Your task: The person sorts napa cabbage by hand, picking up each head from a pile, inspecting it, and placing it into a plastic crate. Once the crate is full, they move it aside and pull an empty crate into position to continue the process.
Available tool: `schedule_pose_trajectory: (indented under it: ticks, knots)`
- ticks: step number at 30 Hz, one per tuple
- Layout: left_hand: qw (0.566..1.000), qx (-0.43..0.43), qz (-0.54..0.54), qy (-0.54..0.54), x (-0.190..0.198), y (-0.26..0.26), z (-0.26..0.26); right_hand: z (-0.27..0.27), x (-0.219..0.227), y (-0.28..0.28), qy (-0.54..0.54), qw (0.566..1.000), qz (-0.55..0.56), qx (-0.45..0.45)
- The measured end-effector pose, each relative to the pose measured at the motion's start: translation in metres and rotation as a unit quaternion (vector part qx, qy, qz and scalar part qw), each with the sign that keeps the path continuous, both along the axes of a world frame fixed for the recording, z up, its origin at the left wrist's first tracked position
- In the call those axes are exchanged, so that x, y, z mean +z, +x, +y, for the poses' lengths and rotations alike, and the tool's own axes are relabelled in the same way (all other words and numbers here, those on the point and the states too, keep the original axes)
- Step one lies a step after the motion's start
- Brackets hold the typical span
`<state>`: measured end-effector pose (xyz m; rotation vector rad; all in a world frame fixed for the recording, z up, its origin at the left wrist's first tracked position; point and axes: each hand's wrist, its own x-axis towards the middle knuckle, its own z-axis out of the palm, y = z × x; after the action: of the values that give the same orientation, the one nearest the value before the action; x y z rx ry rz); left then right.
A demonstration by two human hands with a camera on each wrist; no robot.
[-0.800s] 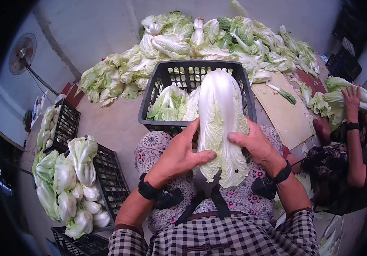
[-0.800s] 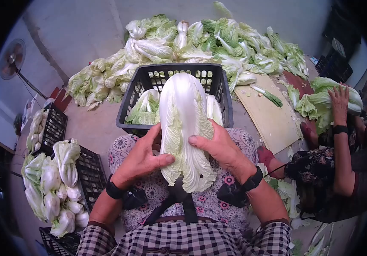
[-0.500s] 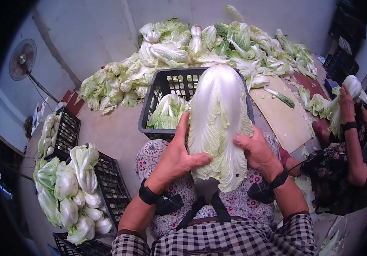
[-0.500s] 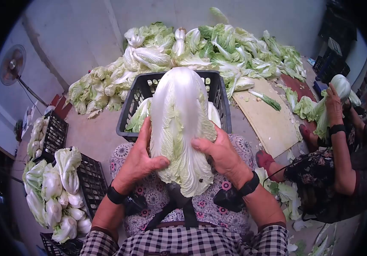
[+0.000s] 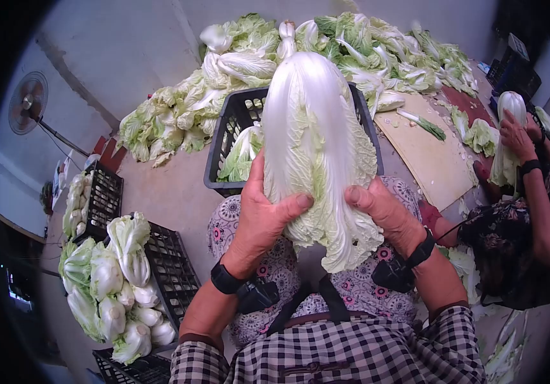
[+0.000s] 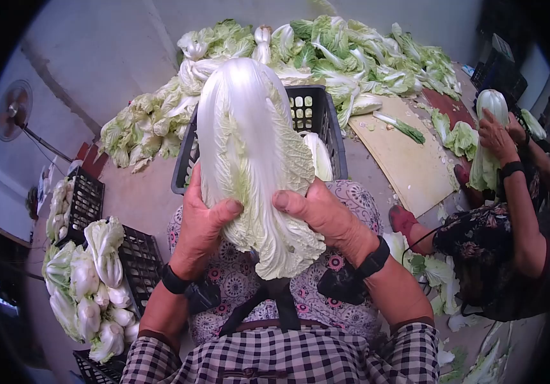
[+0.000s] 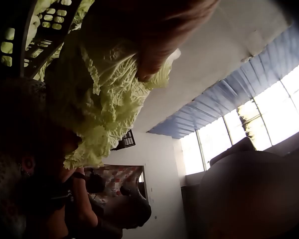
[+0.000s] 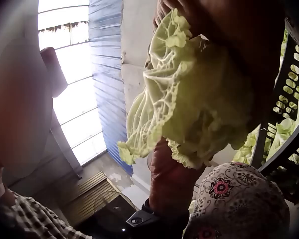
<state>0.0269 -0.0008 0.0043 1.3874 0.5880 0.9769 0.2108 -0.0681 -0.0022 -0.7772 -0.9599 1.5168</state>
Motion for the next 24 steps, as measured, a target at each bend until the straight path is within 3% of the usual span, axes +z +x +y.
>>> schedule_pose_trajectory:
  ticks: [5, 7, 13, 19, 24]
  knots:
    - [0.991, -0.009, 0.101, 0.087, -0.006, 0.002, 0.013, 0.005, -0.006, 0.008, 0.024, 0.992, 0.099, -0.072]
    - [0.993, -0.059, 0.057, 0.082, 0.001, 0.005, 0.019, 0.002, 0.001, 0.021, 0.054, 0.983, 0.133, -0.115]
    - [0.992, -0.044, 0.102, 0.053, 0.007, -0.021, 0.037, 0.0, -0.022, 0.119, 0.066, 0.958, 0.176, -0.215]
    - [0.992, -0.062, 0.109, 0.024, -0.003, -0.035, 0.051, -0.005, -0.112, 0.199, -0.047, 0.916, 0.151, -0.368]
    - [0.987, -0.093, 0.128, -0.004, -0.008, -0.028, 0.059, -0.021, -0.193, 0.224, -0.152, 0.888, 0.195, -0.388]
